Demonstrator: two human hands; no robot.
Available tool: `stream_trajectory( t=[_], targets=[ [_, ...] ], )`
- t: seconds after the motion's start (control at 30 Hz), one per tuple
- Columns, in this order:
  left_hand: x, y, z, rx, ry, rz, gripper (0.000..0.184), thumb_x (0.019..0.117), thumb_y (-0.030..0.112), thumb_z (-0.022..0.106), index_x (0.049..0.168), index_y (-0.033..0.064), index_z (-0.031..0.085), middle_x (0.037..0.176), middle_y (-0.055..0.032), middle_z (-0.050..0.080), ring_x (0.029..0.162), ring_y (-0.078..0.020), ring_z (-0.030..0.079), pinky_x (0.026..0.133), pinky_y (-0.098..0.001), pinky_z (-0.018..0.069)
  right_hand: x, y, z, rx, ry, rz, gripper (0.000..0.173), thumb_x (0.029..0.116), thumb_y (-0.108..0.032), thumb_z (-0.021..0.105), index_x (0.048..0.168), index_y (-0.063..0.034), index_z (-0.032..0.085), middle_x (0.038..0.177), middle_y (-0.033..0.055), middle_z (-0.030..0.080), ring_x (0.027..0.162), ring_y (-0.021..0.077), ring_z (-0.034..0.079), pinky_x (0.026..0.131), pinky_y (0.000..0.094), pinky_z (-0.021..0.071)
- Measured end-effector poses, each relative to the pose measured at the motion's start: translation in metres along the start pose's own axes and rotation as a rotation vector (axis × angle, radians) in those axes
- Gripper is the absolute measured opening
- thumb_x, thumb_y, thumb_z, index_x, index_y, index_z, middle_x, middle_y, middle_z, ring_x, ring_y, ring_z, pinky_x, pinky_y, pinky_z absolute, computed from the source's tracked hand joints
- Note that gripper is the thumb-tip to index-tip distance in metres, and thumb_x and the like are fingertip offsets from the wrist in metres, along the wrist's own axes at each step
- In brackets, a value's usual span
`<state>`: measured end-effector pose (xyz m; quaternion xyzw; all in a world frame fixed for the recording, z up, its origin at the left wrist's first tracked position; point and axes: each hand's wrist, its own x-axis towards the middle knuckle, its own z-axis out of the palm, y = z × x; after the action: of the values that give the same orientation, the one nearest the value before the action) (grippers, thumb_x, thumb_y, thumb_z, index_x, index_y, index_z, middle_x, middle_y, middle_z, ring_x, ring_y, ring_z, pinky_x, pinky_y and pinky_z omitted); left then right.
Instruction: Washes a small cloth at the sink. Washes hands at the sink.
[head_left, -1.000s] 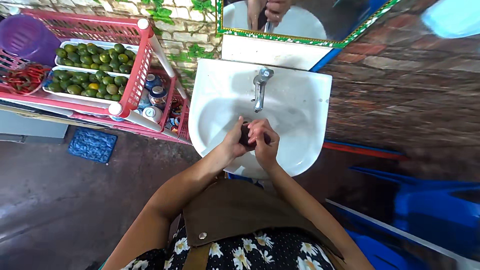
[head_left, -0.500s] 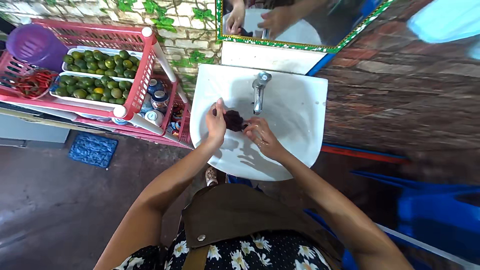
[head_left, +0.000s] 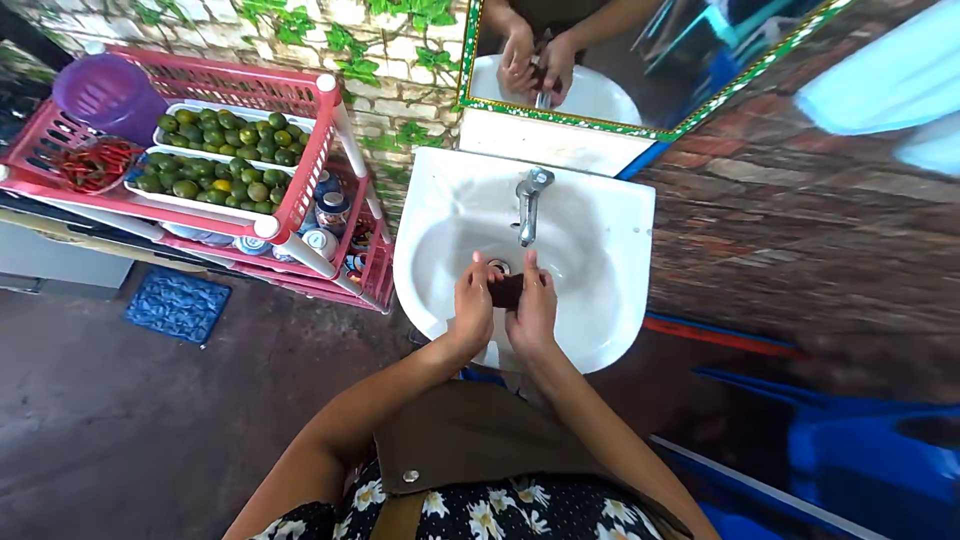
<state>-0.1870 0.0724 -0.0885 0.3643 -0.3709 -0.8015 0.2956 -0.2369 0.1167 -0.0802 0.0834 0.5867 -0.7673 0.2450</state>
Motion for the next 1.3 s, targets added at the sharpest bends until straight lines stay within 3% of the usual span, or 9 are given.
stream_trajectory(
  t=[0.1, 0.2, 0.33, 0.5, 0.7, 0.87, 1.1, 1.2, 1.3],
  targets=[
    [0.006, 0.021, 0.010, -0.248, 0.045, -0.350, 0.045, 0.1133, 0.038, 0.029, 0.082, 0.0127, 0.050, 0.070, 0.0001, 0.058, 0.068, -0.0136, 0.062, 0.070, -0.0323, 0.0556, -0.009, -0.002, -0.004, -0.105, -0.099, -0.476, 0.025, 0.0943, -0.002, 0.065, 0.075, -0.0102, 0.052, 0.078, -0.0039, 0.066, 0.073, 0.0042, 0.067, 0.071, 0.0243, 0.0588],
    [0.023, 0.043, 0.003, -0.155, -0.278, -0.544, 0.051, 0.1122, 0.045, 0.024, 0.088, 0.0115, 0.054, 0.075, -0.0018, 0.064, 0.072, -0.0127, 0.065, 0.071, -0.0304, 0.0567, -0.002, -0.007, -0.011, -0.253, -0.341, -0.936, 0.034, 0.0883, -0.004, 0.073, 0.061, -0.0116, 0.055, 0.097, -0.0004, 0.073, 0.097, 0.0043, 0.068, 0.084, 0.0210, 0.0570],
    [0.039, 0.079, 0.008, 0.050, -0.616, -0.512, 0.051, 0.1123, 0.043, 0.024, 0.079, 0.0190, 0.053, 0.064, 0.0071, 0.057, 0.058, -0.0003, 0.057, 0.057, -0.0166, 0.0495, 0.016, -0.027, -0.003, -0.393, -0.677, -1.349, 0.031, 0.0934, -0.006, 0.071, 0.068, -0.0047, 0.053, 0.084, 0.0070, 0.069, 0.095, 0.0157, 0.071, 0.096, 0.0361, 0.0575],
    [0.077, 0.091, 0.025, 0.110, -1.032, -0.524, 0.049, 0.1133, 0.034, 0.018, 0.078, 0.0200, 0.049, 0.062, 0.0098, 0.050, 0.055, 0.0027, 0.052, 0.052, -0.0130, 0.0456, 0.024, -0.045, 0.006, -0.651, -0.920, -1.730, 0.023, 0.0927, -0.006, 0.067, 0.070, -0.0054, 0.067, 0.073, 0.0095, 0.065, 0.079, 0.0206, 0.066, 0.076, 0.0302, 0.0555],
    [0.080, 0.096, 0.049, 0.907, -1.181, -0.329, 0.042, 0.1130, 0.033, 0.035, 0.080, 0.0122, 0.050, 0.061, 0.0084, 0.043, 0.051, 0.0003, 0.043, 0.051, -0.0159, 0.0388, 0.034, -0.030, -0.002, -0.983, -1.124, -1.877, 0.025, 0.0965, -0.006, 0.056, 0.076, -0.0089, 0.070, 0.083, 0.0067, 0.076, 0.072, 0.0216, 0.070, 0.064, 0.0338, 0.0558],
    [0.064, 0.079, 0.054, 1.353, -1.062, -0.087, 0.054, 0.1125, 0.037, 0.036, 0.085, -0.0017, 0.061, 0.070, -0.0037, 0.048, 0.064, -0.0139, 0.045, 0.064, -0.0334, 0.0406, 0.050, -0.012, -0.014, -1.270, -1.340, -1.852, 0.020, 0.0918, 0.002, 0.056, 0.078, -0.0049, 0.070, 0.087, 0.0086, 0.074, 0.080, 0.0250, 0.072, 0.066, 0.0380, 0.0577],
    [0.038, 0.072, 0.023, 1.053, -0.661, 0.126, 0.043, 0.1129, 0.026, 0.038, 0.106, -0.0060, 0.066, 0.079, -0.0106, 0.060, 0.067, -0.0170, 0.055, 0.068, -0.0353, 0.0501, 0.048, -0.019, -0.041, -1.117, -1.229, -1.879, 0.017, 0.1014, -0.008, 0.054, 0.099, -0.0094, 0.071, 0.098, 0.0090, 0.075, 0.096, 0.0233, 0.073, 0.088, 0.0365, 0.0576],
    [0.048, 0.074, 0.006, 0.927, -0.421, 0.341, 0.044, 0.1121, 0.026, 0.038, 0.103, -0.0076, 0.065, 0.076, -0.0114, 0.061, 0.065, -0.0192, 0.059, 0.066, -0.0383, 0.0525, 0.052, -0.017, -0.064, -1.034, -0.921, -1.552, 0.015, 0.1043, -0.021, 0.059, 0.110, -0.0078, 0.064, 0.115, 0.0214, 0.065, 0.112, 0.0313, 0.066, 0.100, 0.0383, 0.0533],
    [0.040, 0.072, -0.007, 0.946, -0.300, 0.682, 0.033, 0.1101, 0.019, 0.046, 0.092, -0.0044, 0.061, 0.069, -0.0117, 0.057, 0.059, -0.0213, 0.057, 0.057, -0.0377, 0.0499, 0.037, -0.014, -0.062, -0.866, -0.679, -0.848, 0.034, 0.1047, -0.017, 0.052, 0.113, 0.0150, 0.059, 0.121, 0.0273, 0.058, 0.111, 0.0259, 0.063, 0.095, 0.0342, 0.0542]
  ],
)
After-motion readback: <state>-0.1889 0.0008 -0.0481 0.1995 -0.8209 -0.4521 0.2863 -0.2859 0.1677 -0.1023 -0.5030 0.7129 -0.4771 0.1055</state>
